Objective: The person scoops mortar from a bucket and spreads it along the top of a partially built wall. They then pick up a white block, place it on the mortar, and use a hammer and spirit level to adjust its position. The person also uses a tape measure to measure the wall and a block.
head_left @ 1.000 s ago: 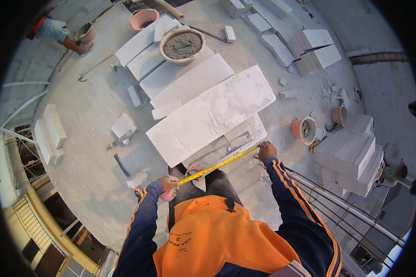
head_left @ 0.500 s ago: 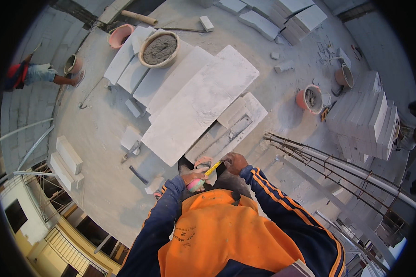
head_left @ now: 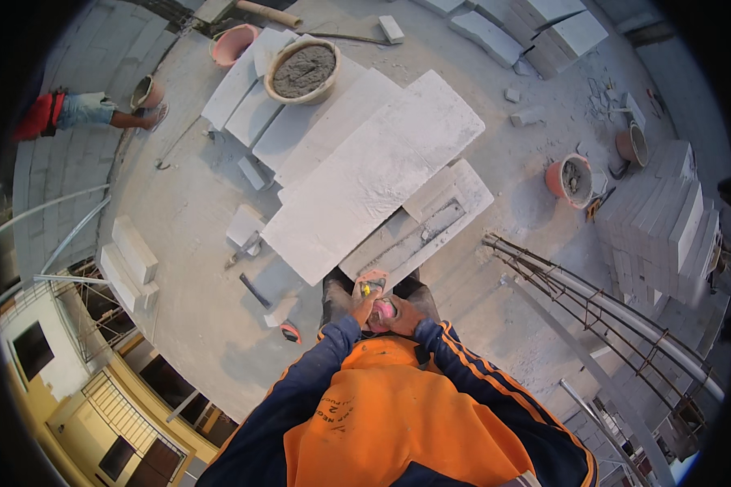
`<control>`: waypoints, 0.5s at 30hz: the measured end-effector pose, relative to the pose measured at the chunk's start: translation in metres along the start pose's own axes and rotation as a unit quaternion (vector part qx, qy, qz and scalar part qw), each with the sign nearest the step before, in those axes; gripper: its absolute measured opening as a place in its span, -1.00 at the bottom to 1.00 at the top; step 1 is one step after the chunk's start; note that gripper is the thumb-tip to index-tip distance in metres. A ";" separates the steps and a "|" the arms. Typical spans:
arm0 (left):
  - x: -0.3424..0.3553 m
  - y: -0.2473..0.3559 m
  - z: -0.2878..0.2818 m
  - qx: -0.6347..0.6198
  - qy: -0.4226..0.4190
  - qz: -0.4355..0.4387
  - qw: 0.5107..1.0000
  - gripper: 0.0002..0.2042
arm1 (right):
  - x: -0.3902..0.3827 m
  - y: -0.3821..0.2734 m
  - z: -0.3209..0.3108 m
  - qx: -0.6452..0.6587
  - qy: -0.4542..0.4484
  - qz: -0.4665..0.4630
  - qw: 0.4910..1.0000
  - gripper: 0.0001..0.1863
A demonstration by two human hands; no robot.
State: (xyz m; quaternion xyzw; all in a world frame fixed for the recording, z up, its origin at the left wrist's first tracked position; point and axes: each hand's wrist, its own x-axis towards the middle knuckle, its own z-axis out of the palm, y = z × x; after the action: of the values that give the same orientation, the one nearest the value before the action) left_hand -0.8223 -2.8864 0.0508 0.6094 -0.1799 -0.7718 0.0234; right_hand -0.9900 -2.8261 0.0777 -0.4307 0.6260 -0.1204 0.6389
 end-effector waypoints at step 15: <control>-0.018 0.020 -0.022 0.301 0.184 0.219 0.910 -0.50 | 0.003 -0.038 -0.015 0.011 0.063 -0.111 0.992 -0.48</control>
State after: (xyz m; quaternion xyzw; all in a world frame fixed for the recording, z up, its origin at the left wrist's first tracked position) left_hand -0.8000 -2.9058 0.0690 0.6642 -0.5251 -0.5305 0.0402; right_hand -0.9880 -2.8571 0.1046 -0.4821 0.6121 -0.2245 0.5853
